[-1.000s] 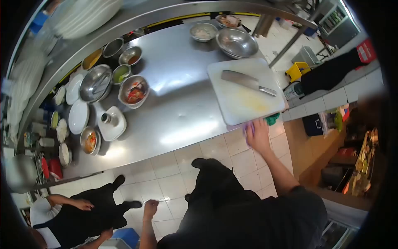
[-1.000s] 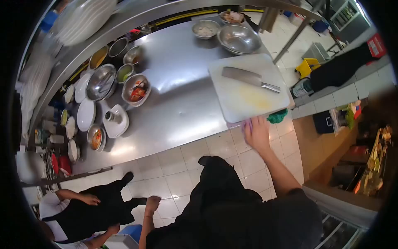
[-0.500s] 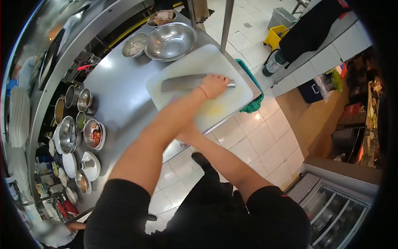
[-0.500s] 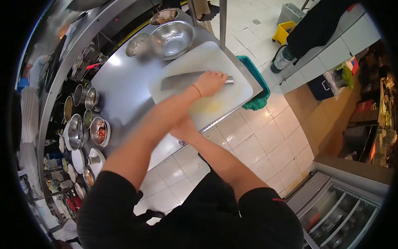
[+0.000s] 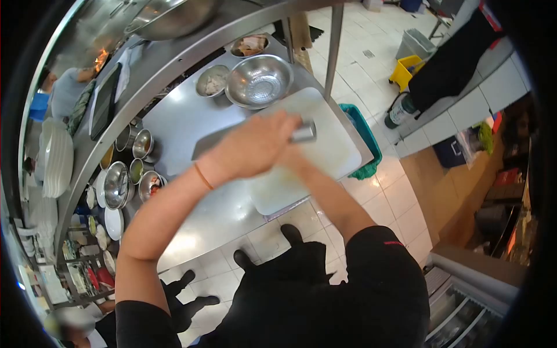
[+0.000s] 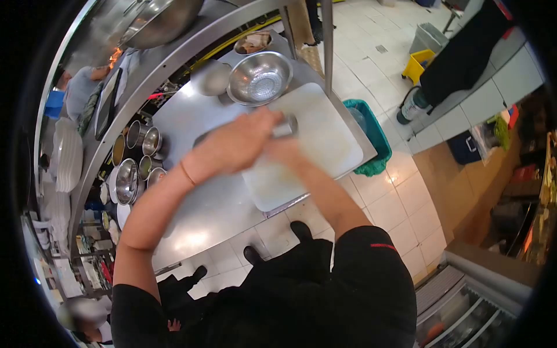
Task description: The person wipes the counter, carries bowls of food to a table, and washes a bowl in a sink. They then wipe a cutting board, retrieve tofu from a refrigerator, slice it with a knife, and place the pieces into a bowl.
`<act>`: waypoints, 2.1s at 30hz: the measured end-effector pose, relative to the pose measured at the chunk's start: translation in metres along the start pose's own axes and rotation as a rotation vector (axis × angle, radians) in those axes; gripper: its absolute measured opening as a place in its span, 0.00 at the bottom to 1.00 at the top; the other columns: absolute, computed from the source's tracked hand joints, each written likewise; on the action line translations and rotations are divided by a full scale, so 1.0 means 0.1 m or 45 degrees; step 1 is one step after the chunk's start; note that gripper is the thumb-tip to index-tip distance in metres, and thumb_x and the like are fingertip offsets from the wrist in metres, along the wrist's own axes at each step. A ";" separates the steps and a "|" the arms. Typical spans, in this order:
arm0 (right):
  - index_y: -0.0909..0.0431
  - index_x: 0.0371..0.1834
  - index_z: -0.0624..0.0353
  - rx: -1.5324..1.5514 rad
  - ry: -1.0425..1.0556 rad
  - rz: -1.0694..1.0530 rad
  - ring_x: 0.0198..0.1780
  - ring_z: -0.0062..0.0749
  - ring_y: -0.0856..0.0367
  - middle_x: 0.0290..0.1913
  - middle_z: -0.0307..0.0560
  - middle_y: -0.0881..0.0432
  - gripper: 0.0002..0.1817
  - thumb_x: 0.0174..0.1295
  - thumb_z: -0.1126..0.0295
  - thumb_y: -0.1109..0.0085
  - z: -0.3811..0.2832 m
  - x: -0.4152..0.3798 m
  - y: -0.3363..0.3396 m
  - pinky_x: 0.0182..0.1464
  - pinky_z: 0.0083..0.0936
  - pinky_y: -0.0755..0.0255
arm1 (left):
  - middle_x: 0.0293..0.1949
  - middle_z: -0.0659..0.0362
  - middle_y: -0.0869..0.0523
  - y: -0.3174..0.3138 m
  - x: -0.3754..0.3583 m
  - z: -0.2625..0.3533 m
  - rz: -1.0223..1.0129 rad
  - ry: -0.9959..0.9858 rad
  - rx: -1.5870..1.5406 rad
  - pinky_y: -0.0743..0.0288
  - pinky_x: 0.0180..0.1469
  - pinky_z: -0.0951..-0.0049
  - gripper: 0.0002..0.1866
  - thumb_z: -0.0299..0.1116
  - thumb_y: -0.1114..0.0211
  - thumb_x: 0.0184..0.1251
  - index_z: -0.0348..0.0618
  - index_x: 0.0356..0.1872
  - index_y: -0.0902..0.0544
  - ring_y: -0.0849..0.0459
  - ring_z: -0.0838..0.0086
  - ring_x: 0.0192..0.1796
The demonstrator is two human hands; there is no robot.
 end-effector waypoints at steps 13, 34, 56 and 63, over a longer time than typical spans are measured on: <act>0.17 0.36 0.61 -0.187 -0.448 0.075 0.45 0.53 0.23 0.37 0.57 0.19 0.10 0.58 0.73 0.50 2.55 -1.29 1.49 0.47 0.44 0.30 | 0.41 0.52 0.18 -2.15 0.59 0.07 0.101 -0.010 -0.130 0.24 0.47 0.60 0.17 0.33 0.50 0.67 0.46 0.55 0.25 0.17 0.60 0.44; 0.16 0.43 0.45 0.919 1.582 -0.881 0.43 0.39 0.21 0.42 0.41 0.17 0.19 0.44 0.70 0.38 -4.40 -1.71 -0.11 0.48 0.36 0.29 | 0.62 0.45 0.26 -1.84 -5.64 1.09 0.088 1.047 -1.246 0.30 0.62 0.63 0.30 0.45 0.38 0.69 0.41 0.67 0.31 0.26 0.58 0.63; 0.23 0.54 0.60 -0.450 1.212 1.301 0.64 0.29 0.31 0.59 0.41 0.25 0.22 0.53 0.71 0.44 -8.83 1.23 3.73 0.63 0.34 0.40 | 0.59 0.48 0.24 3.31 -8.73 -0.99 1.660 1.024 1.056 0.32 0.60 0.57 0.20 0.29 0.39 0.61 0.38 0.56 0.23 0.28 0.54 0.62; 0.24 0.56 0.58 -0.145 1.017 1.204 0.65 0.31 0.33 0.63 0.40 0.28 0.25 0.51 0.76 0.47 -8.42 1.20 3.90 0.64 0.37 0.43 | 0.69 0.52 0.33 3.23 -8.42 -1.17 1.431 1.117 1.297 0.37 0.65 0.56 0.30 0.31 0.38 0.58 0.45 0.66 0.30 0.35 0.57 0.70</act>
Point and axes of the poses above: each hand's wrist, its own x-axis towards the middle knuckle, its own y-axis out of the back of the hand, z = x × y, the point moved 9 cm from there along x, towards the middle knuckle
